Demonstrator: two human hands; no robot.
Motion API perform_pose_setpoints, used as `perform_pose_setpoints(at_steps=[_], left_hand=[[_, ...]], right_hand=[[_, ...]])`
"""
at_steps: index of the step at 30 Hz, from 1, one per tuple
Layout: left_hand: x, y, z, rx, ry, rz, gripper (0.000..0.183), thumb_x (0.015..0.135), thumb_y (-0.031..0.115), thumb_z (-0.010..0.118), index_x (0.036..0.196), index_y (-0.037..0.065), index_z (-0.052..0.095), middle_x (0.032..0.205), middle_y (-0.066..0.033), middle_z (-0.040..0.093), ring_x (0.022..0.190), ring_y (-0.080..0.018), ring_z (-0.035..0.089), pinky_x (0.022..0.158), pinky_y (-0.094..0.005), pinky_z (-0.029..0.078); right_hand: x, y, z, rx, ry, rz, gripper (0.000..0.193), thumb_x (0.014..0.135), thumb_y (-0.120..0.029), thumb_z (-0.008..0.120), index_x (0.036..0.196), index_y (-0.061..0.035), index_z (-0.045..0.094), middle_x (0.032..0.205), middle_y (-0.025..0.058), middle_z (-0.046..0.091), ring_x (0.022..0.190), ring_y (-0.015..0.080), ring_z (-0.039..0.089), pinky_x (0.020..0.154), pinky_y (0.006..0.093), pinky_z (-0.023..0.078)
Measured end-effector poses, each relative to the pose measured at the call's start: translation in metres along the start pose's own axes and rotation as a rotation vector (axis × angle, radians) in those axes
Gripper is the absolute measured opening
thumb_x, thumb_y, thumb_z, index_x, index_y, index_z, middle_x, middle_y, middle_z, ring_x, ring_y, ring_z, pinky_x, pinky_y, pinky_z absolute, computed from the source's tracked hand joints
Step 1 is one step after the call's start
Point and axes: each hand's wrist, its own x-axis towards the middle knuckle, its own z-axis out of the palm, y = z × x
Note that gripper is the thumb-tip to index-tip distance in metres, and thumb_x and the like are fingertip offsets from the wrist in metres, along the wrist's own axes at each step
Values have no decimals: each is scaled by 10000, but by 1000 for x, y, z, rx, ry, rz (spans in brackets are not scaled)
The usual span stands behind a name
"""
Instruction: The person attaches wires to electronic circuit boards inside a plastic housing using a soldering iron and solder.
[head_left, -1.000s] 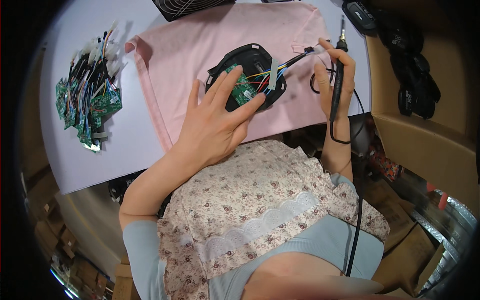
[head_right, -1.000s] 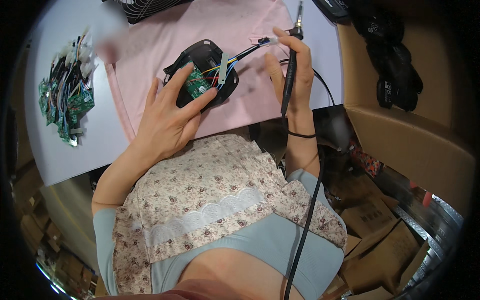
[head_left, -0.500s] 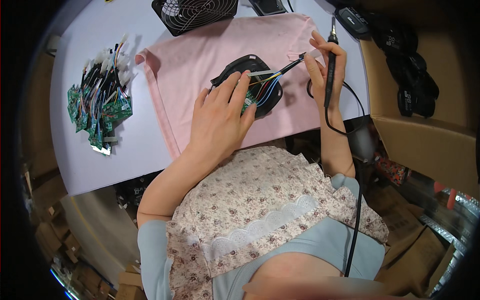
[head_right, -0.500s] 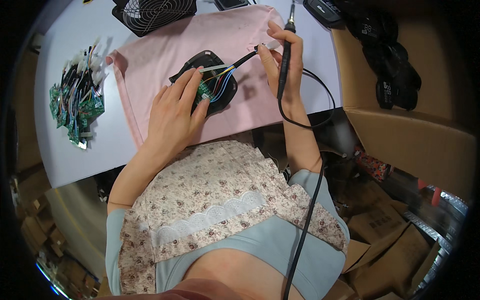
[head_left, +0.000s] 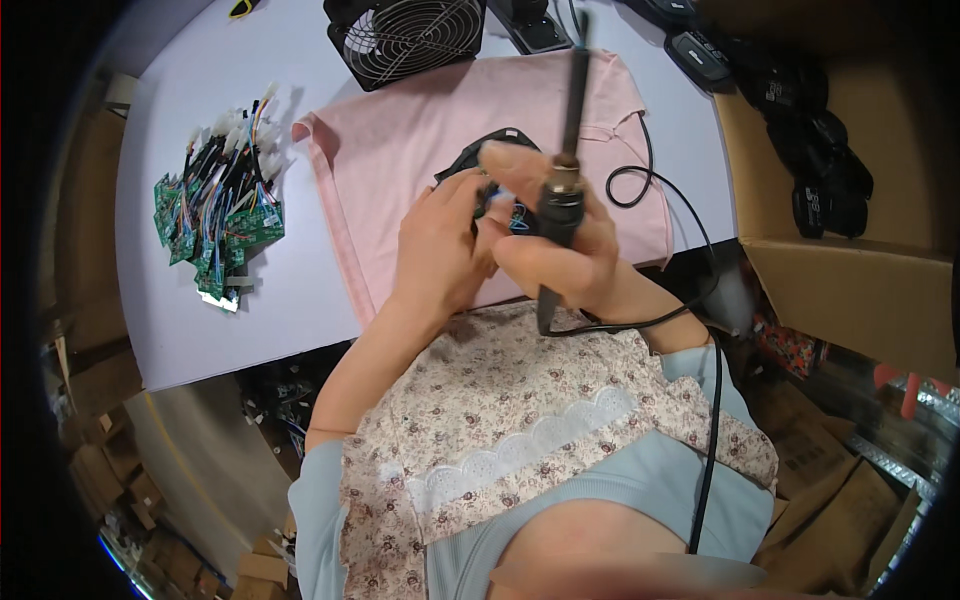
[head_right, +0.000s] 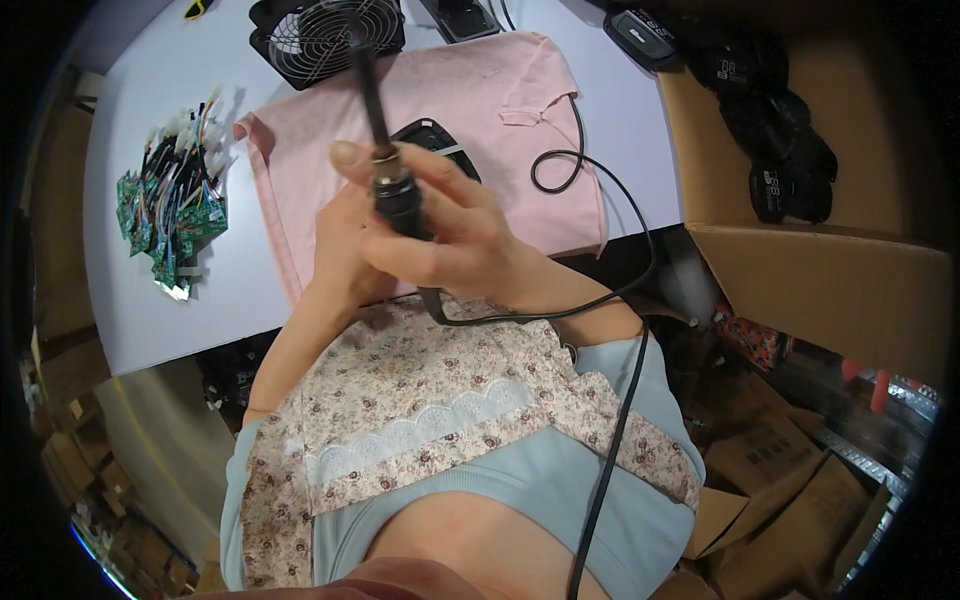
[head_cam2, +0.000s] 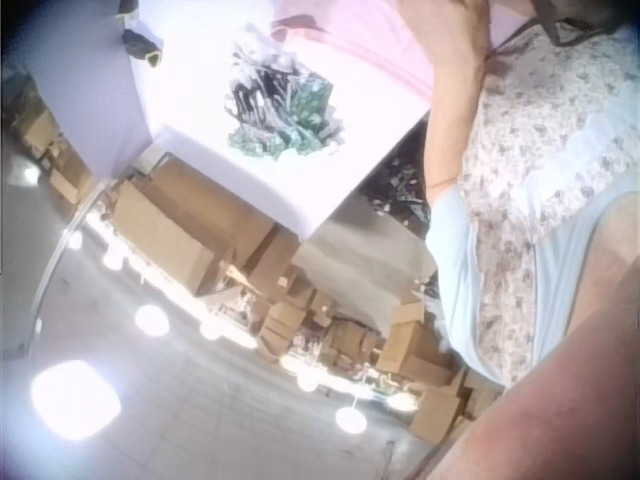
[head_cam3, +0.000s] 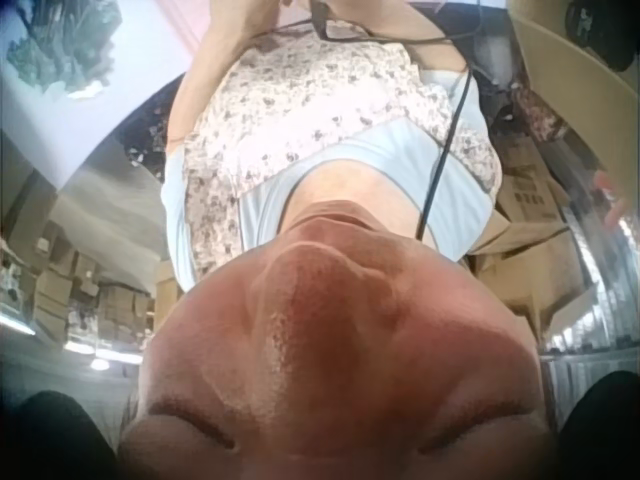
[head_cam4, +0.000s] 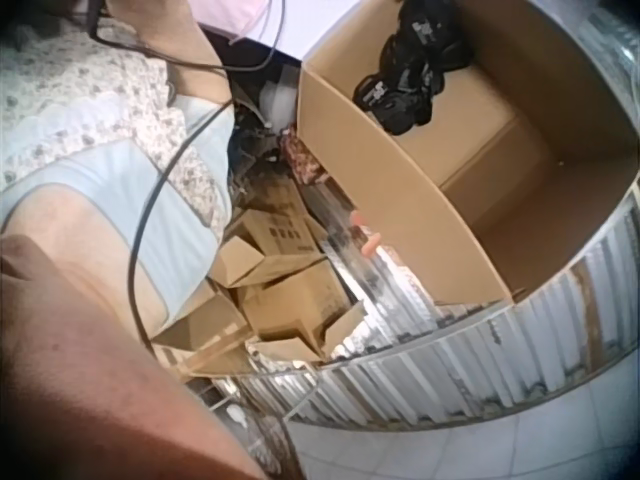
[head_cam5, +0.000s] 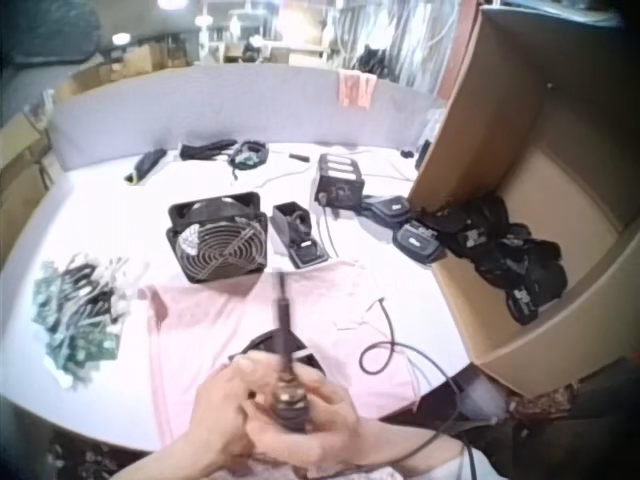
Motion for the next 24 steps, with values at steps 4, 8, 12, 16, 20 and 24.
perform_pose_setpoints(at_steps=[4, 8, 12, 16, 20, 24], left_hand=[[-4, -14, 1, -324, 253, -175, 208, 989, 198, 615, 1006, 11, 705, 1040, -179, 718, 897, -366, 694, 779, -416, 544], [-6, -32, 12, -398, 390, -27, 213, 973, 117, 643, 1146, -4, 671, 1198, -199, 673, 995, -317, 699, 887, -390, 540], [-11, -35, 9, -459, 382, -98, 332, 943, 86, 689, 1261, 11, 630, 1306, -164, 562, 1079, -279, 675, 937, -371, 528], [-17, -42, 14, -191, 516, -61, 424, 882, 68, 747, 1286, 48, 617, 1314, -143, 518, 1101, -281, 624, 949, -380, 512], [-22, -49, 19, 38, 566, -40, 343, 815, 23, 768, 1143, 61, 675, 1307, -138, 530, 1117, -311, 586, 954, -402, 495], [-27, -54, 9, 51, 455, 292, 296, 704, -18, 751, 988, 47, 697, 1158, -118, 643, 1057, -323, 606, 915, -387, 507]], right_hand=[[6, -2, -31, -392, 33, -38, 468, 844, 41, 771, 1141, -109, 441, 1461, 390, 455, 1278, 474, 563, 1100, 534, 432], [-12, 14, -33, -273, 146, 158, 493, 847, -9, 810, 1144, -115, 431, 1394, 329, 552, 1193, 378, 601, 1094, 504, 391], [-39, 21, -17, -452, -57, 210, 423, 749, -76, 842, 1089, -134, 596, 1061, 42, 716, 896, 275, 621, 886, 412, 402], [-46, 37, -13, -508, -38, 249, 425, 723, -33, 825, 1071, -126, 602, 949, 36, 697, 845, 274, 611, 814, 400, 426], [-46, 37, -13, -420, -21, 382, 369, 724, -9, 810, 1029, -103, 625, 871, 21, 683, 807, 260, 605, 748, 378, 459], [-37, 32, -9, -277, 33, 518, 331, 726, 9, 797, 1001, -93, 642, 877, 19, 687, 790, 252, 601, 724, 365, 479]])
